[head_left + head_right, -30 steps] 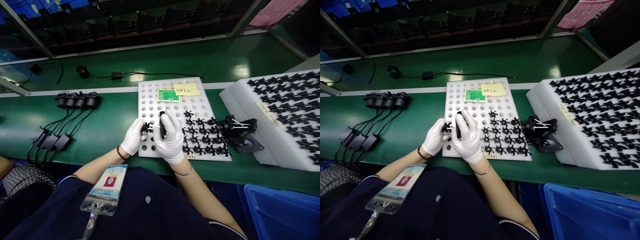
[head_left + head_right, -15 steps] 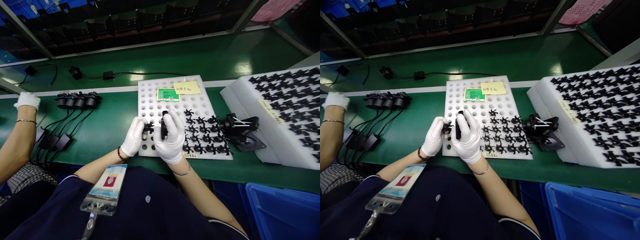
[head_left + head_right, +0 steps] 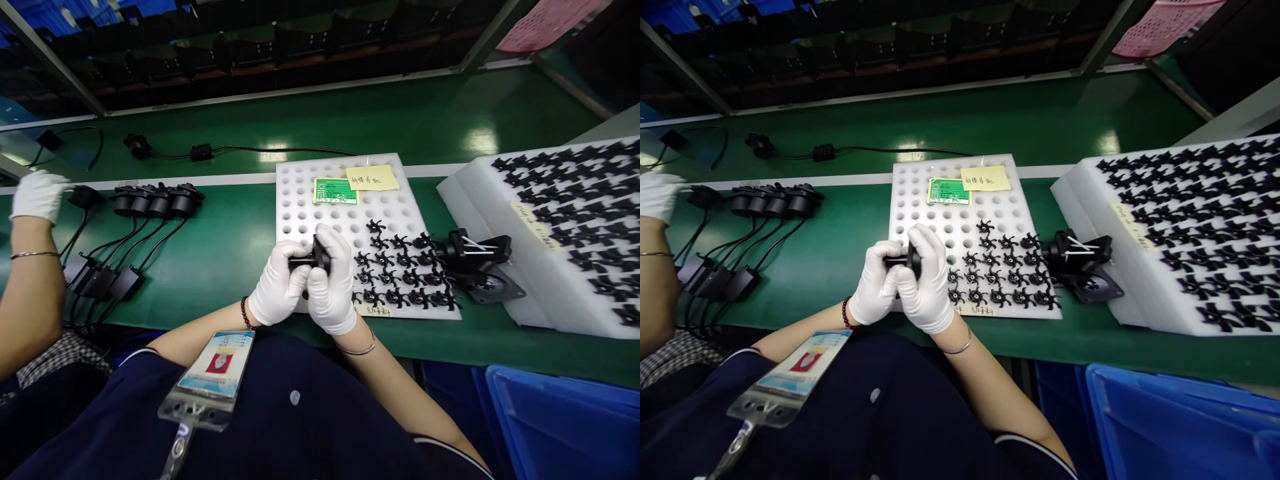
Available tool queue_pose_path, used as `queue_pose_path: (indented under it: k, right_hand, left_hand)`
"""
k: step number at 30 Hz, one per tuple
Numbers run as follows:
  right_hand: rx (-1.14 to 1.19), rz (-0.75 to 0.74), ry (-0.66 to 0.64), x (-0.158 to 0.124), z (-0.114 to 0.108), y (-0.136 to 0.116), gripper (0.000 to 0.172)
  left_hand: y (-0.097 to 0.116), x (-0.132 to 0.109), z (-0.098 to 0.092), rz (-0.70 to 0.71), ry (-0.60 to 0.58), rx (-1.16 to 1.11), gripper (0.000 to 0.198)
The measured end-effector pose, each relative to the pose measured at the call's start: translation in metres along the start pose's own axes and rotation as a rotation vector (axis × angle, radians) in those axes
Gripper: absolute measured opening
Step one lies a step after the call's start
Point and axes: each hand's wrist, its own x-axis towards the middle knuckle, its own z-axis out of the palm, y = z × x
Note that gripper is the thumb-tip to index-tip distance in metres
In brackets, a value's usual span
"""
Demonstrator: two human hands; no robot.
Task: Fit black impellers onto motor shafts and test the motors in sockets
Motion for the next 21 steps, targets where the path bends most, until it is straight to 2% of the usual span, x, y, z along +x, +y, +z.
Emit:
queue_pose_path:
  k: [3,5,7,9,12,14,16,17,18,19,21]
  right_hand:
    - [0.291,0.329,0.067,-0.001,0.005,-0.004,0.044]
    - [0.523,0.553,0.099,0.001,0.007,-0.008,0.044]
    - [0.712,0.704,0.139,0.003,0.01,-0.013,0.045]
    - [0.835,0.781,0.185,0.005,0.014,-0.017,0.045]
    - [0.952,0.865,0.264,0.011,0.019,-0.02,0.045]
    - [1.028,0.958,0.359,0.02,0.019,-0.017,0.041]
    - [1.119,1.049,0.437,0.032,0.015,-0.011,0.039]
    - [1.168,1.087,0.447,0.038,0.012,-0.008,0.039]
    - [1.218,1.121,0.431,0.043,0.008,-0.005,0.041]
    - [1.262,1.154,0.393,0.047,0.004,-0.003,0.043]
    - [1.297,1.225,0.303,0.05,-0.003,-0.001,0.048]
  left_hand:
    - [-0.006,0.0,-0.004,0.104,-0.065,0.017,0.022]
    - [-0.013,0.0,-0.007,0.144,-0.039,0.007,0.031]
    - [-0.021,0.002,-0.011,0.179,0.023,-0.001,0.037]
    - [-0.025,0.005,-0.012,0.201,0.053,0.009,0.04]
    - [-0.019,0.004,-0.015,0.187,-0.049,0.033,0.055]
    - [-0.009,-0.004,-0.02,0.175,-0.22,0.036,0.06]
    - [0.0,-0.018,-0.034,0.18,-0.445,0.027,0.059]
    - [0.002,-0.024,-0.045,0.172,-0.523,0.03,0.057]
    - [0.002,-0.03,-0.059,0.142,-0.546,0.048,0.056]
    - [-0.001,-0.032,-0.075,0.087,-0.501,0.082,0.055]
    - [-0.012,-0.025,-0.111,-0.077,-0.307,0.196,0.053]
